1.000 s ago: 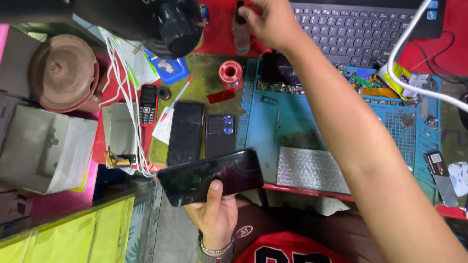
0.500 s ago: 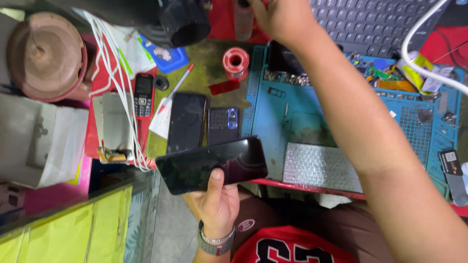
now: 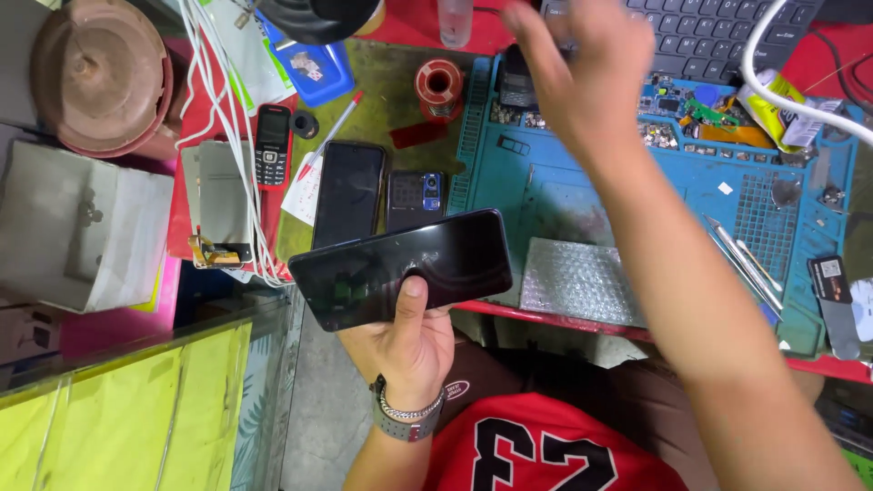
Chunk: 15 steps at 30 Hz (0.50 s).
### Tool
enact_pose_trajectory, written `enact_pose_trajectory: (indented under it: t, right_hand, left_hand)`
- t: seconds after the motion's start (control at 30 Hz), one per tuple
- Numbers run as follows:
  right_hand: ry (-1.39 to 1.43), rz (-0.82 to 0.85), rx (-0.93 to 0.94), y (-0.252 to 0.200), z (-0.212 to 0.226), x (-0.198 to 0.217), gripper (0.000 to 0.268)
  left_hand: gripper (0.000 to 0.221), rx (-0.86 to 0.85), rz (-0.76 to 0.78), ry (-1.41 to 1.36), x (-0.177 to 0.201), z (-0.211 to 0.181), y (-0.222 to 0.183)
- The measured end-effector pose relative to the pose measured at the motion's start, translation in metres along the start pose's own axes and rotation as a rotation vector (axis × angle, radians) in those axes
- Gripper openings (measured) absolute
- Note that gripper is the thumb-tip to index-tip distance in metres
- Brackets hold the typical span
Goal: Technician repairing a mobile phone by unfastening and fastening internal screws and handling components at a repair station.
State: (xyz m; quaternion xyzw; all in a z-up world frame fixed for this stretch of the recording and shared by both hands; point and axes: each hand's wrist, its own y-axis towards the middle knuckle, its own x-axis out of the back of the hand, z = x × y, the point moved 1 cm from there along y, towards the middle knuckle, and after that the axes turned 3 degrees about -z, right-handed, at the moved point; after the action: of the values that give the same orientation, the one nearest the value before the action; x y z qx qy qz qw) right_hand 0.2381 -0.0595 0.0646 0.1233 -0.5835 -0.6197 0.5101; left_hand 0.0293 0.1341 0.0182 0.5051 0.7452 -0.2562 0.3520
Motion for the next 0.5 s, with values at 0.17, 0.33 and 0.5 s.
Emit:
enact_pose_trajectory:
  t: [0.17,0.33,0.5]
  right_hand:
    - [0.187,0.181,-0.901,-0.097,0.101,0.074,0.043]
    - [0.756,-0.091,-1.133,-0.13,0.147,0.091,0.026]
    - [0.604,-0.14,-1.224,-0.123,0.158,0.098,0.007]
  left_hand:
    - [0.046,-0.008,0.014,0.057,0.001,0.013,-0.015]
    - [0.061,-0.1,0.117,0.146,-0.01,0.028,-0.032]
    - [0.066,-0.133,0.096,0.208,-0.019,0.033,-0.041]
